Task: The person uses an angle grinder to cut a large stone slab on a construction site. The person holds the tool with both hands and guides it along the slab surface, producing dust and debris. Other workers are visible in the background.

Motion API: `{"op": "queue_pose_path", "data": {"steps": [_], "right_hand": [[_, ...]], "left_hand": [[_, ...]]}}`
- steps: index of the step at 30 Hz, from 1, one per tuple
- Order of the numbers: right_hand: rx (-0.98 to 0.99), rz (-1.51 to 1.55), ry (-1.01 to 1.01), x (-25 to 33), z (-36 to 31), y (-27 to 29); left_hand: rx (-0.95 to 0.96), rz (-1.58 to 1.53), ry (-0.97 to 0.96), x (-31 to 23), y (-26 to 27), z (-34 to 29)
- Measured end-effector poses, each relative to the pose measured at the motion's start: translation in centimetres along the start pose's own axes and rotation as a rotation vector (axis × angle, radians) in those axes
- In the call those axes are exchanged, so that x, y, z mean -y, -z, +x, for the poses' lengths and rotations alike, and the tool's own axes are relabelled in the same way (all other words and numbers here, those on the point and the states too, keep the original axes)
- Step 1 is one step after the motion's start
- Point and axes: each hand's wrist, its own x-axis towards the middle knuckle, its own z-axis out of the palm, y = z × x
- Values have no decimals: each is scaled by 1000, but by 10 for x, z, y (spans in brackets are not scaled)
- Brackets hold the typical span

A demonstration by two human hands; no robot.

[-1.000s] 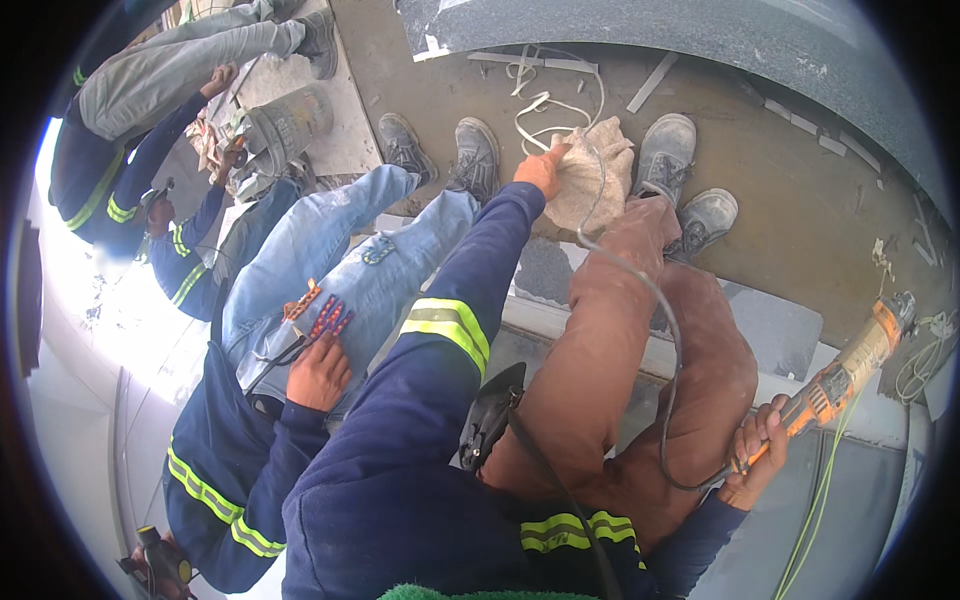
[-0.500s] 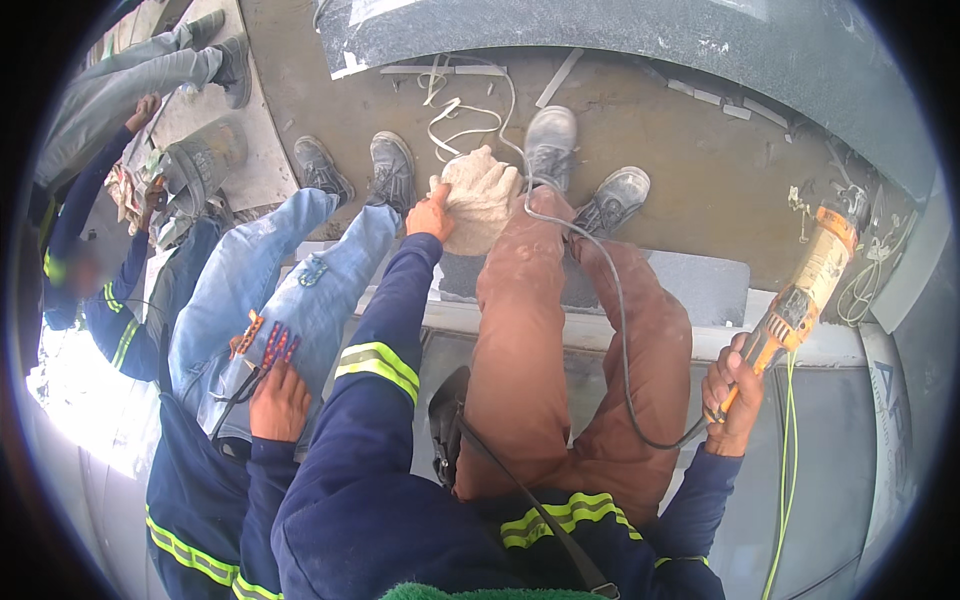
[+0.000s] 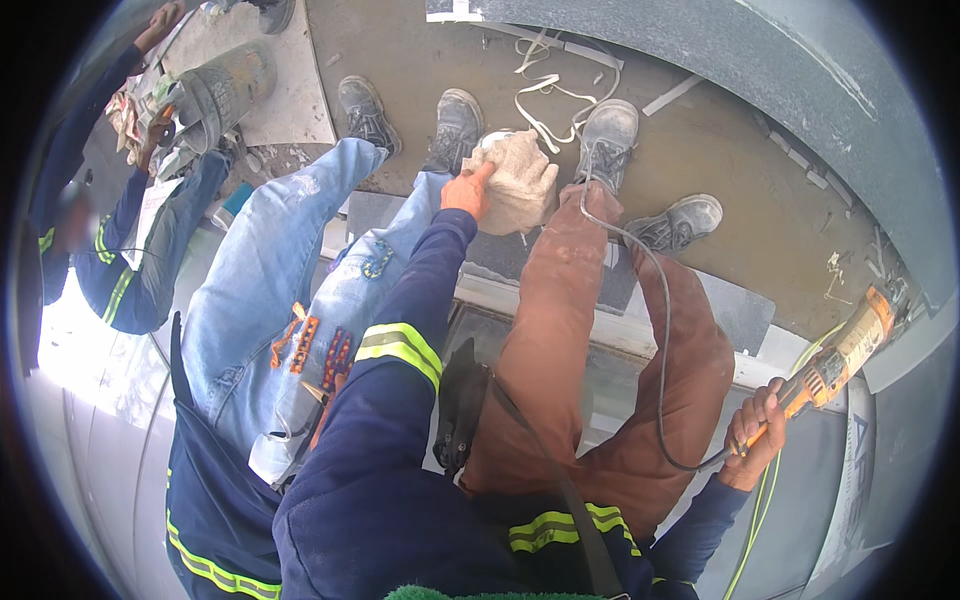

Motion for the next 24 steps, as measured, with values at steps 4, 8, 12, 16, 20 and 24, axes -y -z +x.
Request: {"op": "queue_pose_path", "data": {"steps": [4,8,12,16,20,24], "right_hand": [[52,-28,-39,-8,1,-30],[92,-13,-38,-16,-1,-52],[105,10,-29,-17,-10,-68],[96,4,-24,-12,-21,-71],[75,47,15,-18,-15,-60],[86,52,31,-22,-2,-34]], "left_hand": [[42,21,-11,11,8,14],[68,17,4,4,15,11],[38,5,8,10,-2,11],[69,41,64,5,1,-1],[122,53,64,3,14,0],[51,45,35,11,7,0]]}}
